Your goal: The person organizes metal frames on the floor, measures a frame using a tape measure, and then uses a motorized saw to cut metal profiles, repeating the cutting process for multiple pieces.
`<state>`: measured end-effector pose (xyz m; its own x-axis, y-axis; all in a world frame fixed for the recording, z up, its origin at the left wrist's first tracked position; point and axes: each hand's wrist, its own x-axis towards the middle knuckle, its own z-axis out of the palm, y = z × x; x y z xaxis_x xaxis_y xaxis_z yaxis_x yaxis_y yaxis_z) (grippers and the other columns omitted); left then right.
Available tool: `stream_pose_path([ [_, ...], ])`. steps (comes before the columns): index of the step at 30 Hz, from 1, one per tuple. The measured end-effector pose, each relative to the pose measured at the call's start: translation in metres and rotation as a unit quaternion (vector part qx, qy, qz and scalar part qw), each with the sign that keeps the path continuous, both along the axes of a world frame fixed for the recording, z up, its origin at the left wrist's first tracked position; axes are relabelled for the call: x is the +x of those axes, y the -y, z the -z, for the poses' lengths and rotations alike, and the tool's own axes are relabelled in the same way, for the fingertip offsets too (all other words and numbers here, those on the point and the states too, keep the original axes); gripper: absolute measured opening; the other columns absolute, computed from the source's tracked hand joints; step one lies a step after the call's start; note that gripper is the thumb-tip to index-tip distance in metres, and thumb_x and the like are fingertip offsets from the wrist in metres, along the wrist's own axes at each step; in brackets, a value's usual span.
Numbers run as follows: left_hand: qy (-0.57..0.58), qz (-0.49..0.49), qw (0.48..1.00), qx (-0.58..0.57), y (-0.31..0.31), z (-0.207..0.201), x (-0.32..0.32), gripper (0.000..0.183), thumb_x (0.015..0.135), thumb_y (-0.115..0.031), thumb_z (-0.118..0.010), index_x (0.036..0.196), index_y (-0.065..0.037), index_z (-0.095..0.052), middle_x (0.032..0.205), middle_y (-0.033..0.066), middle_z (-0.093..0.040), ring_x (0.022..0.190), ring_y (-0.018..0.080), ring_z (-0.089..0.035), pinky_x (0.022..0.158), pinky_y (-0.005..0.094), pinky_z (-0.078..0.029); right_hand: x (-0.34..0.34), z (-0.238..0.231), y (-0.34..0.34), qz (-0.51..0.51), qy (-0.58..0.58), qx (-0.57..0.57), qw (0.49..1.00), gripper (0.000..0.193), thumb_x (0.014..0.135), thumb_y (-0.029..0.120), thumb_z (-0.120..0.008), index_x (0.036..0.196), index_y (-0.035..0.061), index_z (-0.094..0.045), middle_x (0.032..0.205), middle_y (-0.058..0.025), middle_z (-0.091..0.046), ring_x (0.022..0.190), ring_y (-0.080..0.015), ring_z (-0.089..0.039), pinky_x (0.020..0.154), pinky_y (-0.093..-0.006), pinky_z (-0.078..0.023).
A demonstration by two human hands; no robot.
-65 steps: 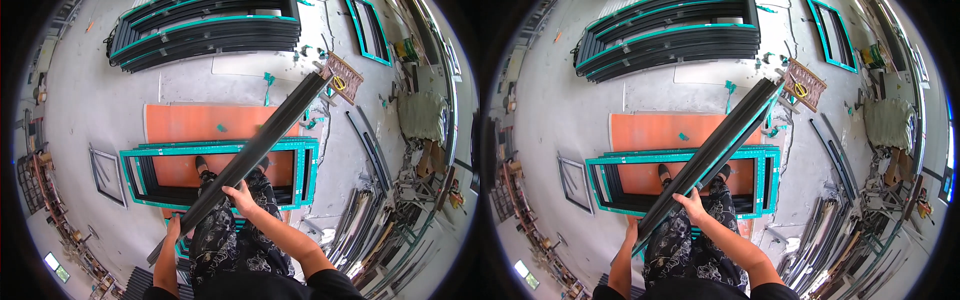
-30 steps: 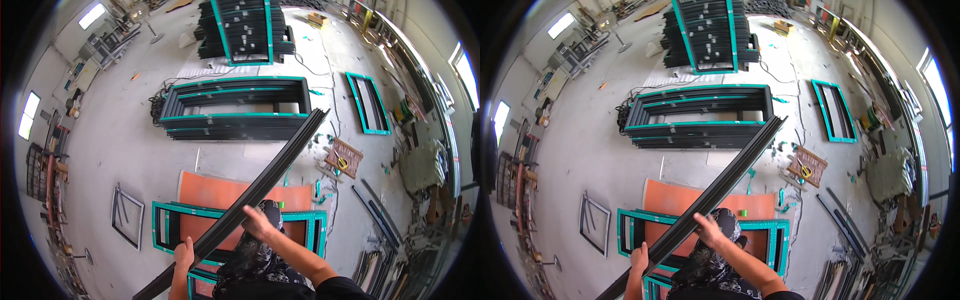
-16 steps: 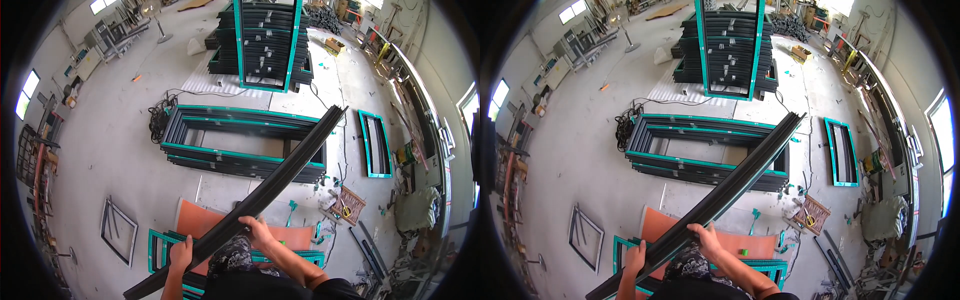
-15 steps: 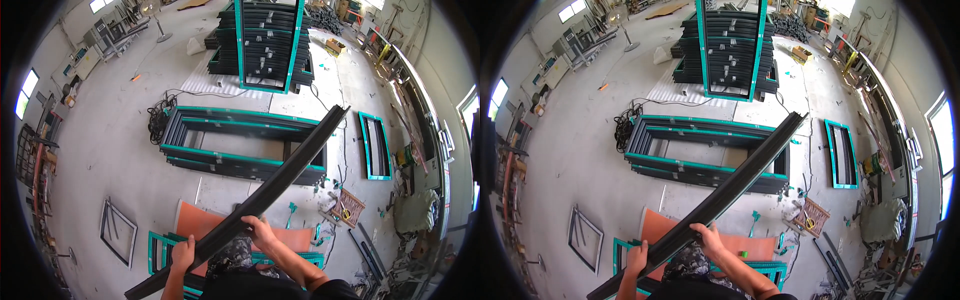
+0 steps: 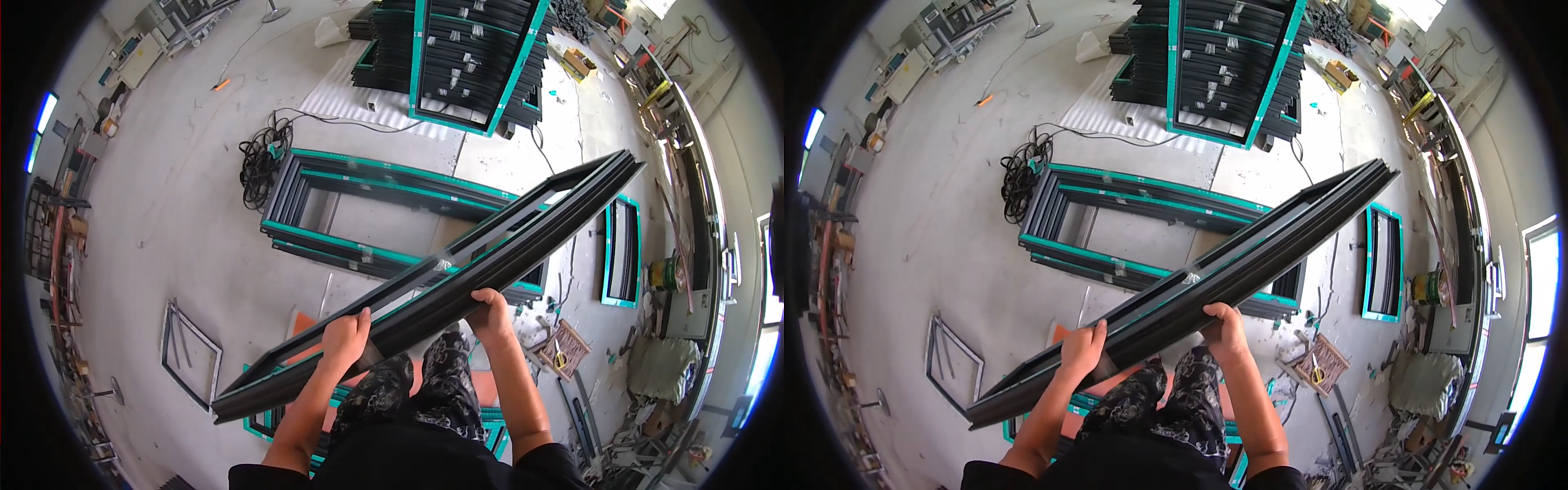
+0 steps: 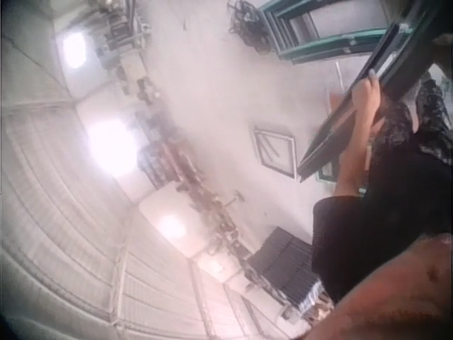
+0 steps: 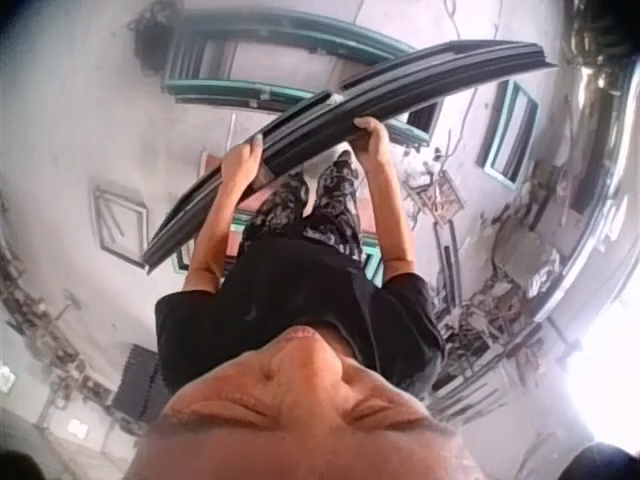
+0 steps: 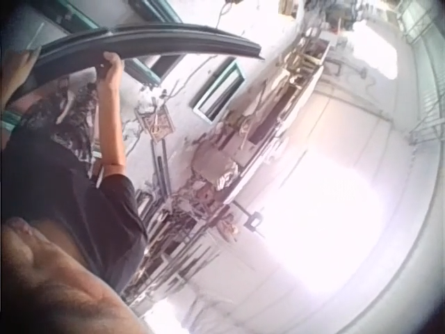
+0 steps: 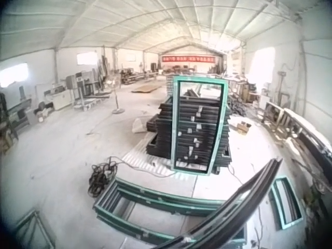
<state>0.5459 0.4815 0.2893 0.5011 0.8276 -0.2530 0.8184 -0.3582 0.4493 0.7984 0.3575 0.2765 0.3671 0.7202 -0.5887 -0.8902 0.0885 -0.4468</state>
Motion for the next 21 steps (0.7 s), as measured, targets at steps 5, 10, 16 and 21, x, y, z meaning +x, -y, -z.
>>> stream_pose_path([
  [5, -0.011, 0.014, 1.000, -0.023, -0.043, 0.036, 0.069, 0.060, 0.096, -0.042, -0.035, 0.067, 0.002, -0.065, 0.066, 0.0232, -0.061, 0.066, 0.0425, -0.061, 0.063, 0.0497, -0.048, 0.070, 0.032, -0.036, 0.004, -0.024, -0.047, 0.999, 0.039, 0.071, 0.007, -0.053, 0.108, -0.0024, -0.057, 0.110, -0.0131, -0.063, 0.105, -0.0302, -0.057, 0.100, -0.0431, -0.040],
  [10, -0.010, 0.023, 0.999, -0.032, -0.058, 0.062, 0.143, 0.059, 0.096, -0.040, -0.036, 0.064, 0.001, -0.063, 0.064, 0.0219, -0.061, 0.064, 0.0422, -0.060, 0.061, 0.0496, -0.048, 0.144, 0.054, -0.050, -0.023, -0.054, -0.011, 0.998, 0.037, 0.069, 0.006, -0.052, 0.104, -0.0022, -0.058, 0.106, -0.0128, -0.064, 0.100, -0.0319, -0.058, 0.096, -0.0450, -0.043],
  [16, -0.043, 0.023, 0.997, -0.058, -0.076, 0.087, 0.200, 0.057, 0.095, -0.038, -0.036, 0.063, -0.001, -0.064, 0.062, 0.0189, -0.061, 0.061, 0.0396, -0.060, 0.059, 0.0478, -0.049, 0.199, 0.082, -0.076, -0.005, -0.036, -0.081, 0.996, 0.037, 0.068, 0.007, -0.050, 0.103, -0.0016, -0.059, 0.106, -0.0125, -0.064, 0.100, -0.0310, -0.058, 0.097, -0.0453, -0.042],
  [21, -0.024, -0.006, 0.992, -0.120, -0.091, 0.108, 0.186, 0.058, 0.095, -0.044, -0.034, 0.069, -0.004, -0.065, 0.069, 0.0191, -0.063, 0.069, 0.0405, -0.061, 0.064, 0.0493, -0.049, 0.211, 0.081, -0.099, -0.074, -0.020, -0.089, 0.993, 0.034, 0.073, 0.009, -0.054, 0.106, 0.0006, -0.056, 0.103, -0.0113, -0.061, 0.098, -0.0283, -0.056, 0.090, -0.0424, -0.044],
])
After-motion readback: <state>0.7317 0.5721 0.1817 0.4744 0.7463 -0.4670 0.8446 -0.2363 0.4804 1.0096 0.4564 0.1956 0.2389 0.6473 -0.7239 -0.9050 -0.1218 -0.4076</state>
